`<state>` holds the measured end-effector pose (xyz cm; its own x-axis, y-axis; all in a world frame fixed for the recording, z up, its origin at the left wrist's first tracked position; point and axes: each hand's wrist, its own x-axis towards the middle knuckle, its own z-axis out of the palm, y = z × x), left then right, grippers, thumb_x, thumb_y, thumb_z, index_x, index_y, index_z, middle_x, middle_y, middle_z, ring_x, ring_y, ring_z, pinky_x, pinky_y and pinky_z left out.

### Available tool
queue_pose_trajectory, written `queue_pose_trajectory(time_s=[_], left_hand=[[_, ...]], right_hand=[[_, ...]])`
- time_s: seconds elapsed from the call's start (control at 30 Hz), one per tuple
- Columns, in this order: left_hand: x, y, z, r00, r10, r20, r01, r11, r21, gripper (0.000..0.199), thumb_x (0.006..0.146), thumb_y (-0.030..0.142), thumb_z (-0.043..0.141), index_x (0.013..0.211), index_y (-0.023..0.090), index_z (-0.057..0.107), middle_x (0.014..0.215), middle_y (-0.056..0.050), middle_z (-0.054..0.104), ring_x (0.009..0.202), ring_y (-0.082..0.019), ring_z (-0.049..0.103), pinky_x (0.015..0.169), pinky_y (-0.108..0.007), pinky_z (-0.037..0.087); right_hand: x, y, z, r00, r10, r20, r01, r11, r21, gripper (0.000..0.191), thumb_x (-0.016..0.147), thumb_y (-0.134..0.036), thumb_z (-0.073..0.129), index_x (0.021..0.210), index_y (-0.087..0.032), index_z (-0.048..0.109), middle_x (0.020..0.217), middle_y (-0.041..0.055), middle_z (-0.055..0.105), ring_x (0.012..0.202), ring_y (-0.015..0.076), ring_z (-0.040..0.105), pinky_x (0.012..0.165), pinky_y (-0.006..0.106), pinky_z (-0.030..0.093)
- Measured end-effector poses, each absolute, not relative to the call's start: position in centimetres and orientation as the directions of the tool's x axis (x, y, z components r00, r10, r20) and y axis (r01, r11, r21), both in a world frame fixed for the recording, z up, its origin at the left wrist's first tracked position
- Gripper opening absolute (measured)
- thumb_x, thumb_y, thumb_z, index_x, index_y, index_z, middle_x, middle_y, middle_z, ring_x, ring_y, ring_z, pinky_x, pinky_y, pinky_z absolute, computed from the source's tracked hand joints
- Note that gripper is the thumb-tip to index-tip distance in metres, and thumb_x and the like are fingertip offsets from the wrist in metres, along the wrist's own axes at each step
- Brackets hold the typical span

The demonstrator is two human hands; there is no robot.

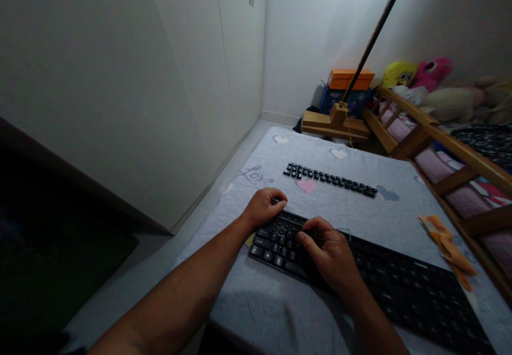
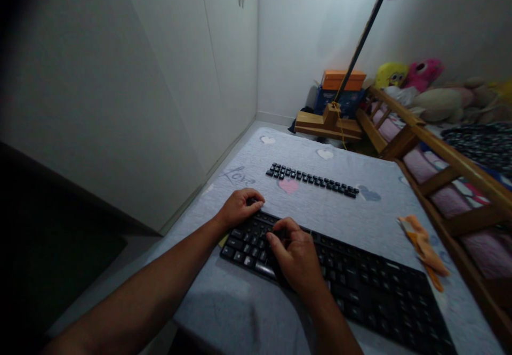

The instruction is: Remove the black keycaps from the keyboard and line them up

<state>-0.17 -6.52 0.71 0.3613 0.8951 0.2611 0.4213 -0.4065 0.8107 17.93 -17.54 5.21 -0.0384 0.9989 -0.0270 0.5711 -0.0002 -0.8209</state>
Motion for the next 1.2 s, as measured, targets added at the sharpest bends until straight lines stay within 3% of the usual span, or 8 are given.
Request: queue_pose_trajectory(time_s=[0.6, 0.8, 1.2], left_hand=[[-0.2, -6.5, 0.7, 0.362, 0.896, 0.256, 0.429, -0.404, 0.808, 0.013, 0.077, 0.02, 0.06, 0.083, 0.016, 0.07, 0.084, -0.003, 0.071, 0.08, -0.015, 0.064, 0.077, -0.026, 0.049], [-0.1, -6.6, 0.8, 0.355, 0.9, 0.254, 0.418, -0.396, 0.818, 0.012, 0.077, 0.02, 0.061, 0.082, 0.016, 0.07, 0.083, -0.003, 0.071, 0.077, -0.015, 0.064, 0.076, -0.027, 0.05], [-0.1, -6.6, 0.7, 0.358, 0.896, 0.262, 0.429, -0.407, 0.806, 0.012, 0.077, 0.02, 0.061, 0.083, 0.016, 0.071, 0.083, -0.003, 0.071, 0.079, -0.015, 0.064, 0.074, -0.026, 0.049]], right_hand=[[17.1, -18.3, 5.4, -0.166, 0.962, 0.218, 0.683, 0.272, -0.678, 0.012, 0.086, -0.024, 0.048, 0.079, -0.021, 0.057, 0.066, -0.0005, 0.06, 0.058, 0.0142, 0.056, 0.059, 0.025, 0.04], [17.3, -18.1, 5.4, -0.061, 0.974, 0.219, 0.698, 0.199, -0.688, 0.014, 0.085, -0.025, 0.048, 0.074, -0.021, 0.055, 0.061, -0.0021, 0.057, 0.054, 0.0135, 0.053, 0.058, 0.026, 0.039], [17.6, -17.2, 4.7, 0.029, 0.999, 0.019, 0.539, 0.0, -0.842, 0.017, 0.084, -0.036, 0.053, 0.077, -0.021, 0.055, 0.062, -0.0023, 0.057, 0.054, 0.0127, 0.051, 0.052, 0.024, 0.036]])
